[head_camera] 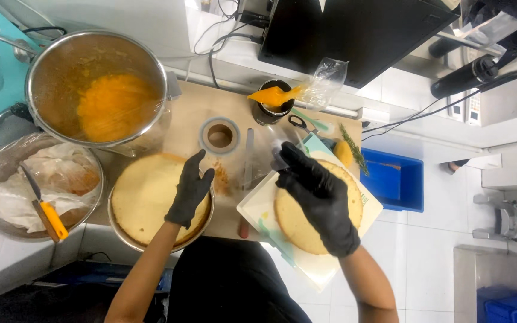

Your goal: The person carries a cake board to the work table, places a round cake layer onto the board, and pipes orange fruit puree from a plastic bag onto the board. They then cut a piece of parchment with scissors and peel a lemon with a knife.

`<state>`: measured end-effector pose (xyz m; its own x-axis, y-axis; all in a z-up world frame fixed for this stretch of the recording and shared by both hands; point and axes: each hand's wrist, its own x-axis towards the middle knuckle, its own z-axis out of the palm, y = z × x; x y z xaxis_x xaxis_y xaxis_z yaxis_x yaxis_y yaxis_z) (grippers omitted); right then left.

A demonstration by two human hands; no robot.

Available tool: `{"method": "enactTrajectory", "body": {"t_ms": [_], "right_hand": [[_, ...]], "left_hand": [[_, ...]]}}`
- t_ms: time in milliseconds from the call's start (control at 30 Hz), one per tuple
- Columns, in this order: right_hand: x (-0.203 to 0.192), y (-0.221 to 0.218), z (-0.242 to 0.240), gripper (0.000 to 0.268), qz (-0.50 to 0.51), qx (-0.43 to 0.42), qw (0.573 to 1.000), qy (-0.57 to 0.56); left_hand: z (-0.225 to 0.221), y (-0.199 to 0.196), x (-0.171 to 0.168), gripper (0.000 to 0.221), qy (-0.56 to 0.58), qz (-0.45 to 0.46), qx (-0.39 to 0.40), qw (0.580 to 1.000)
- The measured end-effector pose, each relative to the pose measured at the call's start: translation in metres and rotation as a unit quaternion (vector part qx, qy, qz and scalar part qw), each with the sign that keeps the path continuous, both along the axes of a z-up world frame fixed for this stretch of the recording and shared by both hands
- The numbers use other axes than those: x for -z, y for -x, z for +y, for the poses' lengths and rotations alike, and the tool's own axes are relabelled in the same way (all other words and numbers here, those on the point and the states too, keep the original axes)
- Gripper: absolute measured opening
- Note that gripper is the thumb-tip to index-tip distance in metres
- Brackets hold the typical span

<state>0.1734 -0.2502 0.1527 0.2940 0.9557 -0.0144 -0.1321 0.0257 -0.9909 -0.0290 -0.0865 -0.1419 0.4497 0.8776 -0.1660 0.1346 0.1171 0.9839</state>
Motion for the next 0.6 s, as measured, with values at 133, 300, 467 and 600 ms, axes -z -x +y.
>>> {"method": "enactTrajectory", "body": {"t_ms": [133, 300, 467, 600], "right_hand": [[0.017, -0.024, 0.052, 0.034, -0.193, 0.063, 0.979, 0.019], [0.011, -0.03, 0.105, 0.024, -0.293, 0.112, 0.948, 0.054], [0.021, -0.032, 0.147, 0.023, -0.408, 0.108, 0.904, 0.064], [0.037, -0.034, 0.167, 0.024, -0.479, 0.075, 0.865, 0.129]], "left_hand": [[0.058, -0.024, 0.077, 0.079, -0.206, 0.241, -0.025, 0.948], [0.126, -0.049, 0.077, 0.105, -0.166, 0.416, 0.051, 0.893], [0.173, -0.049, 0.165, 0.07, -0.13, 0.575, 0.257, 0.766], [0.166, -0.051, 0.143, 0.033, -0.172, 0.547, 0.245, 0.781]]}}
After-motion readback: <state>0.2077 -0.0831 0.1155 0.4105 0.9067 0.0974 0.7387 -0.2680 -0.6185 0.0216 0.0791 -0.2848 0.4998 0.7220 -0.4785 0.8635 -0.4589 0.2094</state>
